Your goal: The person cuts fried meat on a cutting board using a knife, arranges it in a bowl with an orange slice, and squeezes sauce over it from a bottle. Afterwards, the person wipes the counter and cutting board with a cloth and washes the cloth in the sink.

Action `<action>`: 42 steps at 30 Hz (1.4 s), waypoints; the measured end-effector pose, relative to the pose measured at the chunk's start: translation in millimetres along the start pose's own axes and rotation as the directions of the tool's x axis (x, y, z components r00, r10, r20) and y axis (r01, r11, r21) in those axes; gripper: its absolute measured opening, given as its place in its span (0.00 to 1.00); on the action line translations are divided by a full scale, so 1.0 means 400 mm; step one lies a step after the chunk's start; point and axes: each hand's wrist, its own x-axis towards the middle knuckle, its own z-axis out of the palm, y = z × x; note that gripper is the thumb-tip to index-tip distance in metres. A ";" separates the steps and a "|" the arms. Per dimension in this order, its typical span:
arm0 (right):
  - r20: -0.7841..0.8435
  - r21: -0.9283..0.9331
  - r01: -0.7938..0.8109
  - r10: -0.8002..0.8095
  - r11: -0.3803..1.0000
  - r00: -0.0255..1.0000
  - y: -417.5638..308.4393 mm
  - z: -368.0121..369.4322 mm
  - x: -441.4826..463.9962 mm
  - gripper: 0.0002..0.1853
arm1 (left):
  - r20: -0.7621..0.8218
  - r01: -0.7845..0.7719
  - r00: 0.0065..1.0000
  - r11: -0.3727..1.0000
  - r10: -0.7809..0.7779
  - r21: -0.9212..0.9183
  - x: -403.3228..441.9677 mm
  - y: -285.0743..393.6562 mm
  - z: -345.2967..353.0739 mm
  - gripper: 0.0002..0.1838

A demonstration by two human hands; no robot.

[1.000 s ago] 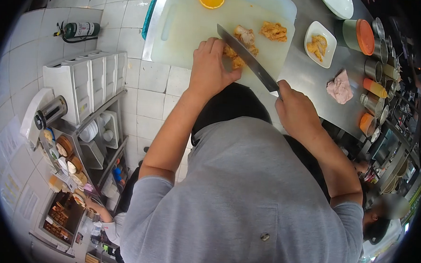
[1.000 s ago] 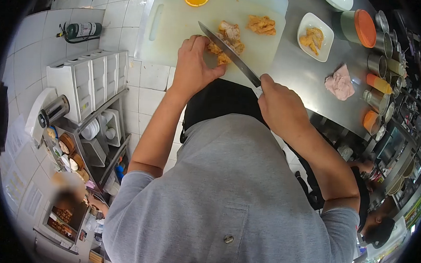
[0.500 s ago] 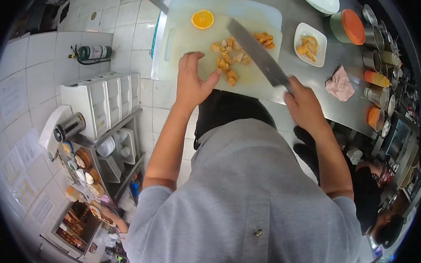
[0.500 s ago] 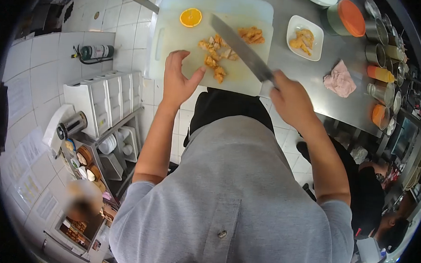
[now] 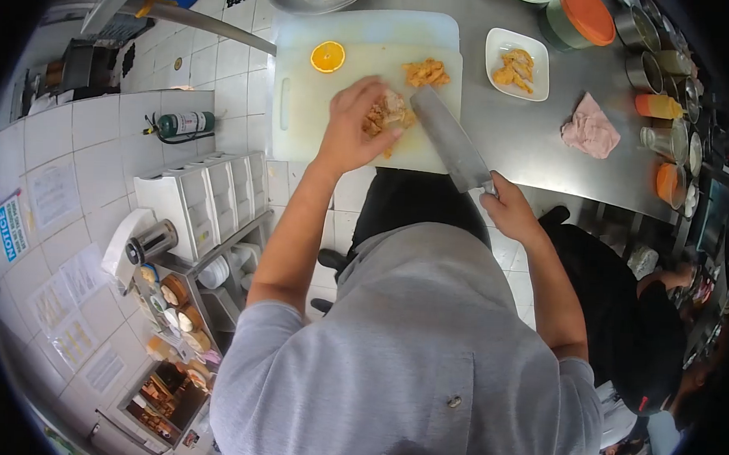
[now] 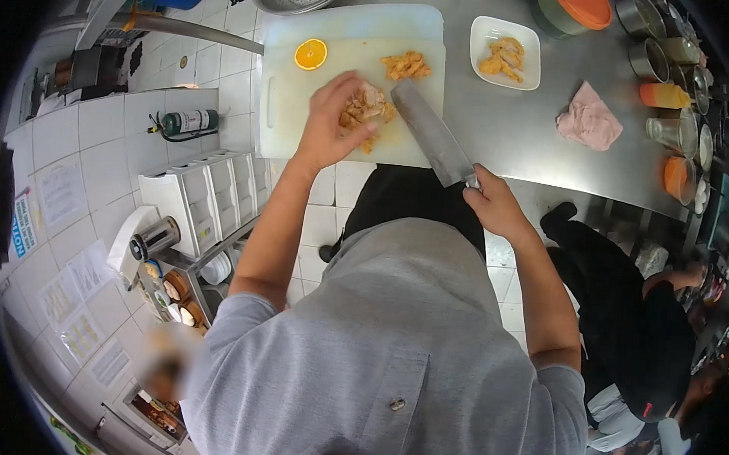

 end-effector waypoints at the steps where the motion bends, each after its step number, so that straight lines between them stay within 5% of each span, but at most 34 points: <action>1: 0.015 -0.063 0.022 -0.022 0.998 1.000 -0.002 0.004 0.009 0.17 | -0.140 0.054 0.988 0.997 -0.062 -0.061 -0.011 -0.019 0.004 0.42; 2: -0.023 -0.028 0.056 -0.056 0.998 0.998 -0.008 0.012 0.014 0.16 | -0.278 0.101 0.951 0.986 -0.135 -0.131 -0.026 -0.036 0.010 0.42; 6: -0.012 0.007 0.114 -0.114 0.993 0.993 -0.005 0.028 0.058 0.15 | -0.296 0.096 0.952 0.995 -0.081 0.039 -0.033 -0.044 0.060 0.46; 11: 0.143 0.344 -0.178 0.136 0.922 0.980 -0.060 0.090 0.105 0.16 | -0.375 0.179 0.921 0.971 -0.108 0.159 -0.042 0.051 0.144 0.50; 19: 0.275 0.325 -0.128 0.036 0.937 0.961 -0.079 0.238 0.123 0.20 | -0.674 0.267 0.704 0.963 -0.222 -0.039 -0.052 0.005 0.219 0.33; 20: 0.212 0.301 -0.021 -0.045 0.953 0.976 -0.033 0.245 0.122 0.18 | -0.668 0.232 0.712 0.970 -0.218 -0.069 -0.047 0.033 0.214 0.32; 21: 0.279 0.332 -0.159 0.064 0.930 0.958 -0.103 0.194 0.090 0.14 | -0.668 0.204 0.713 0.975 -0.212 -0.092 -0.023 0.061 0.216 0.32; 24: 0.206 0.414 -0.089 0.002 0.906 0.979 -0.111 0.109 0.046 0.13 | -0.627 0.097 0.774 0.995 -0.088 -0.019 0.100 0.142 0.228 0.31; 30: -0.184 0.625 -0.058 0.219 0.778 0.958 -0.134 -0.080 0.017 0.12 | -0.427 -0.240 0.888 0.964 0.172 -0.112 0.479 0.197 0.391 0.29; 32: -0.204 0.675 -0.071 0.279 0.734 0.938 -0.126 -0.124 0.005 0.10 | -0.215 -0.193 0.958 0.981 0.190 0.006 0.565 0.171 0.440 0.28; 35: -0.204 0.703 -0.102 0.338 0.703 0.919 -0.062 -0.142 -0.062 0.07 | -0.141 -0.163 0.967 0.944 0.210 0.288 0.570 0.148 0.472 0.28; 39: -0.280 0.630 -0.068 0.308 0.774 0.909 0.002 -0.122 -0.213 0.06 | -0.258 -0.290 0.898 0.922 0.355 0.258 0.573 0.140 0.321 0.28; 42: -0.289 0.580 -0.046 0.258 0.813 0.922 -0.027 -0.118 -0.290 0.08 | -0.380 -0.134 0.902 0.970 0.204 0.203 0.581 0.078 0.136 0.30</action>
